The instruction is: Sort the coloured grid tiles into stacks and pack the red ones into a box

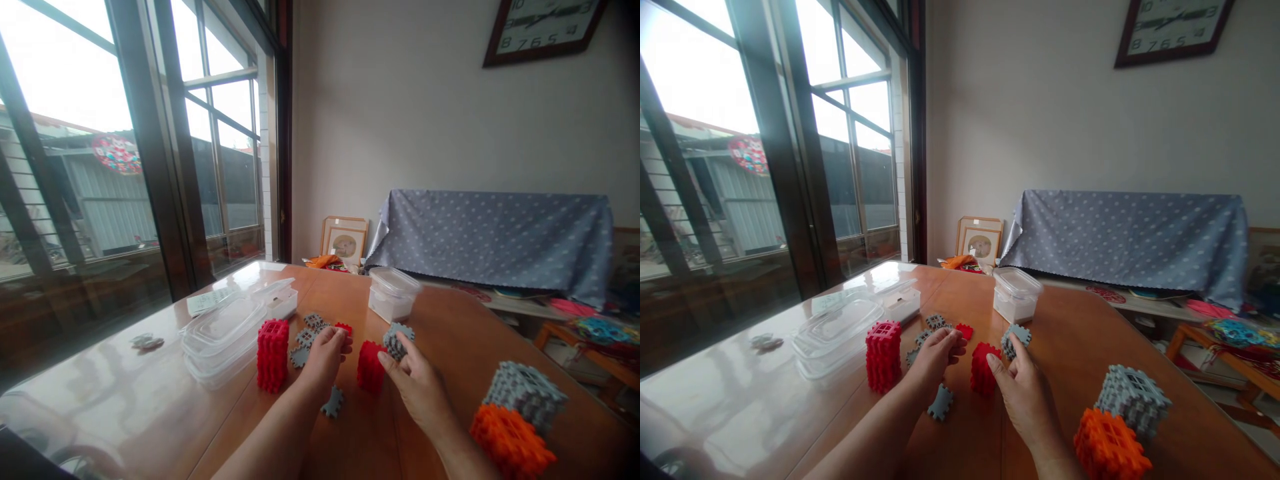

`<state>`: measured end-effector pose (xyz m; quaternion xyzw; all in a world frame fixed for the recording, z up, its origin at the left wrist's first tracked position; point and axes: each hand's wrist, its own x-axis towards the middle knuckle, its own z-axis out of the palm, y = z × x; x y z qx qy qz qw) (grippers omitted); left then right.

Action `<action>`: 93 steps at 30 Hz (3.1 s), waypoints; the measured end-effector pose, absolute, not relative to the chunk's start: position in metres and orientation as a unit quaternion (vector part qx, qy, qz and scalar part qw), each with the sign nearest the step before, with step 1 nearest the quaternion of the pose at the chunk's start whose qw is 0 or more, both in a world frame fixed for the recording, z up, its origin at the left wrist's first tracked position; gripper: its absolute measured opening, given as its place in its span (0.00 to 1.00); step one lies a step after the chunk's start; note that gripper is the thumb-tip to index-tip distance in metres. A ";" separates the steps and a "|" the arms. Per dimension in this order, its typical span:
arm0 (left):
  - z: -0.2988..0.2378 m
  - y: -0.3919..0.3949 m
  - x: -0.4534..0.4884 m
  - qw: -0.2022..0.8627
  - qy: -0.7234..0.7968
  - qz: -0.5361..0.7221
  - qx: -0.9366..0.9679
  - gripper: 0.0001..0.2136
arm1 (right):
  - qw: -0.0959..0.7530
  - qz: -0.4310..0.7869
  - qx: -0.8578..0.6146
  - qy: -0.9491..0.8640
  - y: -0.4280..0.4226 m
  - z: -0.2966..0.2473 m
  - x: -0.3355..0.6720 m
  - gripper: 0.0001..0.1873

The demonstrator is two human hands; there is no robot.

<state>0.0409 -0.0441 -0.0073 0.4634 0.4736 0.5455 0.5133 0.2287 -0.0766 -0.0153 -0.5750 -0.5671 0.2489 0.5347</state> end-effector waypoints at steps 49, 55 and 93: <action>0.005 -0.014 0.038 0.169 0.584 0.482 0.632 0.16 | 0.666 0.166 -0.511 -0.517 -0.096 0.012 0.222 0.22; 0.024 -0.054 0.049 0.562 0.302 0.649 0.413 0.13 | 0.636 0.098 -0.487 -0.591 -0.086 -0.006 0.216 0.27; 0.001 -0.054 0.053 0.535 0.428 0.565 0.460 0.08 | 0.505 0.172 -0.608 -0.587 -0.068 -0.029 0.239 0.24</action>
